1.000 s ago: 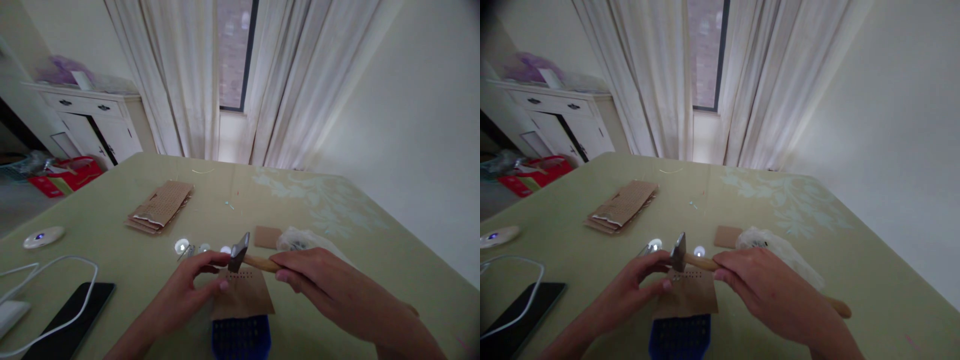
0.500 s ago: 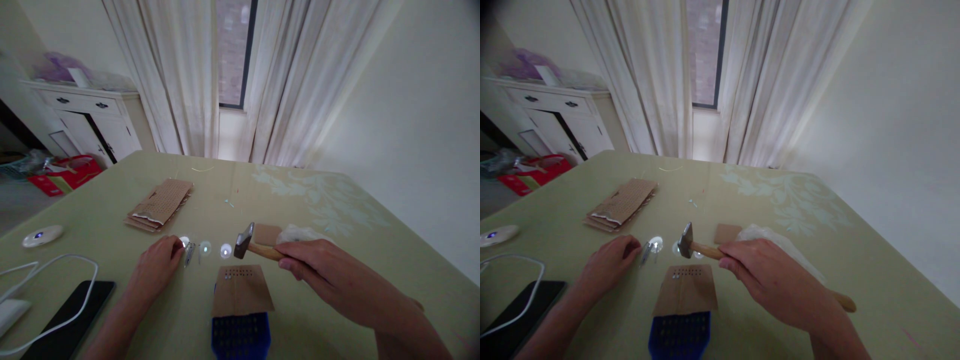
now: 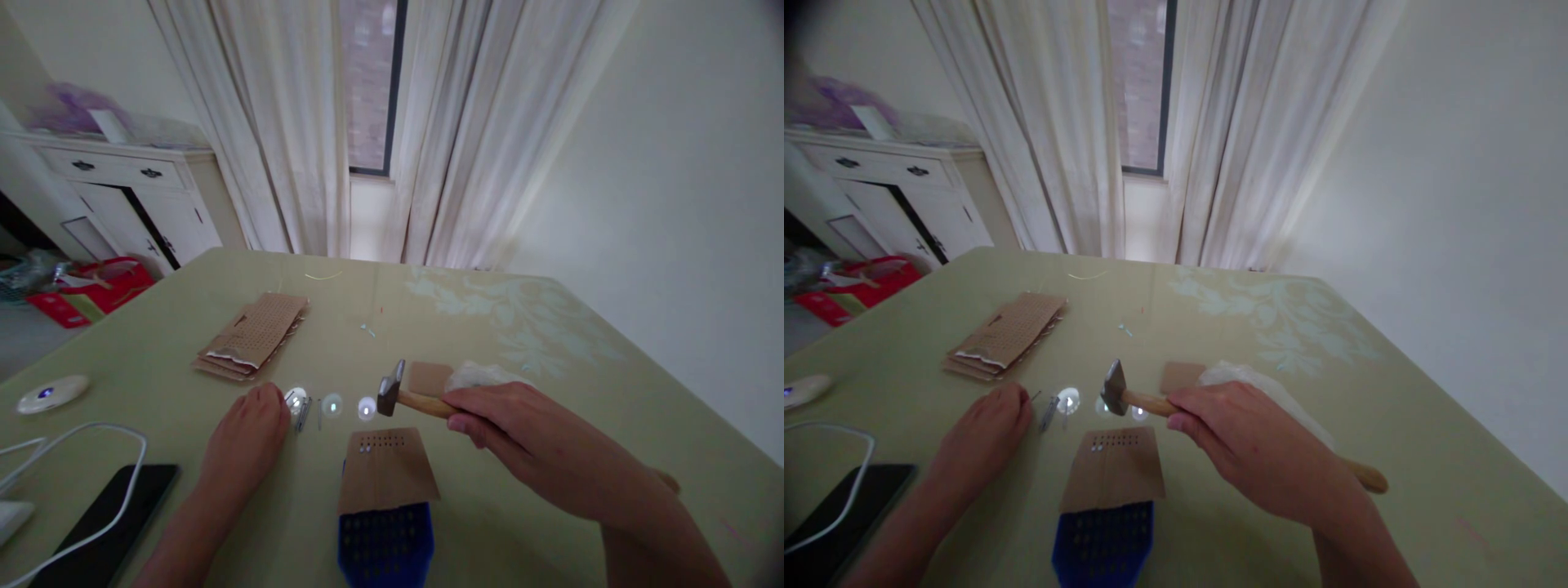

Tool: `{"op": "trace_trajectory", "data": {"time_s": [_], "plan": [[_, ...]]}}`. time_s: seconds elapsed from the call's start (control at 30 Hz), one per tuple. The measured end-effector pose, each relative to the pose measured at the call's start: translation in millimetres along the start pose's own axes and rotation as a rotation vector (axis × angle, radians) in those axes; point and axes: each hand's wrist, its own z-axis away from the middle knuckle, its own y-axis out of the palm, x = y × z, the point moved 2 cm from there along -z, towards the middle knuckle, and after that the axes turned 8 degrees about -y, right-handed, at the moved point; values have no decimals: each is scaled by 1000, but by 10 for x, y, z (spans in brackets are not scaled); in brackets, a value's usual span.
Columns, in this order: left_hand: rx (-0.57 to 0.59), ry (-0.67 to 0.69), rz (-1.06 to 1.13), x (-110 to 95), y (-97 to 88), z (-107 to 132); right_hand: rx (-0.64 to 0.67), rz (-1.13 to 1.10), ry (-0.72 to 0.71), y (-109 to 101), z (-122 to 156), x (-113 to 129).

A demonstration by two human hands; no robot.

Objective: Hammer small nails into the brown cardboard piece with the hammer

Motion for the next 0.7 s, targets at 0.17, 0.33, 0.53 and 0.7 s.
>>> {"op": "trace_trajectory", "data": {"time_s": [0.17, 0.33, 0.53, 0.7], "plan": [[-77, 56, 210, -139, -67, -23, 6, 15, 9, -37, 1, 11], [18, 141, 685, -476, -288, 184, -29, 28, -6, -55, 24, -4], [226, 215, 881, -890, -465, 477, -58, 34, -11, -54, 51, -37], [236, 220, 954, -956, -350, 450, -50, 36, -3, -63, 38, -31]]}}
